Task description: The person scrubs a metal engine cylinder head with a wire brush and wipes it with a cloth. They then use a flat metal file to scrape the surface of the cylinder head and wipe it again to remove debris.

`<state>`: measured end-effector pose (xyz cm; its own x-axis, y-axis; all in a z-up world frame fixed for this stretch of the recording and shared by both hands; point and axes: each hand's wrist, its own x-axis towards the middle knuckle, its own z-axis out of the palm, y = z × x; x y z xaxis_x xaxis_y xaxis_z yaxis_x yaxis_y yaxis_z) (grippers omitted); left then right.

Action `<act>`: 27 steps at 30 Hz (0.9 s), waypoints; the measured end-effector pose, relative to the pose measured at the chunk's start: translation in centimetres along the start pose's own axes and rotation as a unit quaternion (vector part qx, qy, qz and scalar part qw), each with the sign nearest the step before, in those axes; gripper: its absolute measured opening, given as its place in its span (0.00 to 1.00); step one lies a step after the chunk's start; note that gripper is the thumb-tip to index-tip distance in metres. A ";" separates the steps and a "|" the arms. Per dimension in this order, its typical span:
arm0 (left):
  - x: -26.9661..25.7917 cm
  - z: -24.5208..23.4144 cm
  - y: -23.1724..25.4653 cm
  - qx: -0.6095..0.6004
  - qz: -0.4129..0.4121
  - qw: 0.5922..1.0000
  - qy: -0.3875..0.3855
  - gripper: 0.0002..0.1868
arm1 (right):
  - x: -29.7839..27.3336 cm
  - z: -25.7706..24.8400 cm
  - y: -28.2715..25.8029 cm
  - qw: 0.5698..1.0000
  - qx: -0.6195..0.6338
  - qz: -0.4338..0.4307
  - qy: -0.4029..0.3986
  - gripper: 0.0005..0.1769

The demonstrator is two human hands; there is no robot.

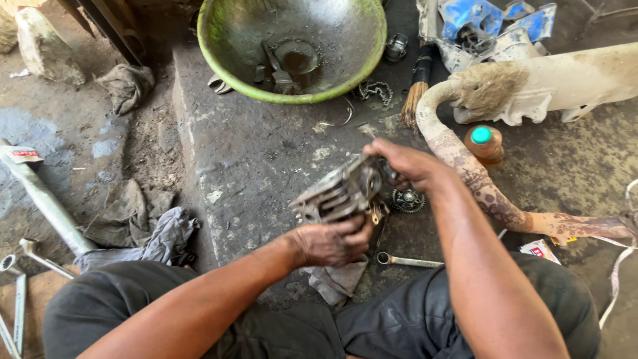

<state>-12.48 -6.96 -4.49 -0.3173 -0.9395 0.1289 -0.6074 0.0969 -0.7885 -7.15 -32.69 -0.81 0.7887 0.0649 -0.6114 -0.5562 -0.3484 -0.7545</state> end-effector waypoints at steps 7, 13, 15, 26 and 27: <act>-1.8 1.2 -5.3 0.094 -0.031 0.995 -0.019 0.15 | -3.8 1.6 -7.0 0.984 0.056 0.047 0.162 0.41; -2.2 0.7 -7.0 0.035 -0.108 0.994 0.001 0.15 | -6.5 1.9 -11.6 0.943 -0.184 0.004 0.277 0.58; -2.1 1.4 -5.9 0.027 -0.103 0.994 -0.002 0.15 | -4.9 2.4 -10.6 0.952 -0.183 0.036 0.243 0.60; -1.0 3.7 -6.4 -0.305 -0.215 0.922 -0.105 0.23 | -0.6 1.1 -5.1 0.965 -0.155 -0.007 0.213 0.49; -1.0 3.7 -7.0 -0.318 -0.240 0.910 -0.110 0.24 | -1.4 1.1 -4.7 0.969 -0.145 0.006 0.200 0.45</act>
<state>-5.24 -7.90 -1.33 0.2067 -0.9601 0.1885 -0.9590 -0.2370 -0.1554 -5.91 -30.13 3.32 0.8531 -0.2891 -0.4343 -0.5151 -0.5987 -0.6134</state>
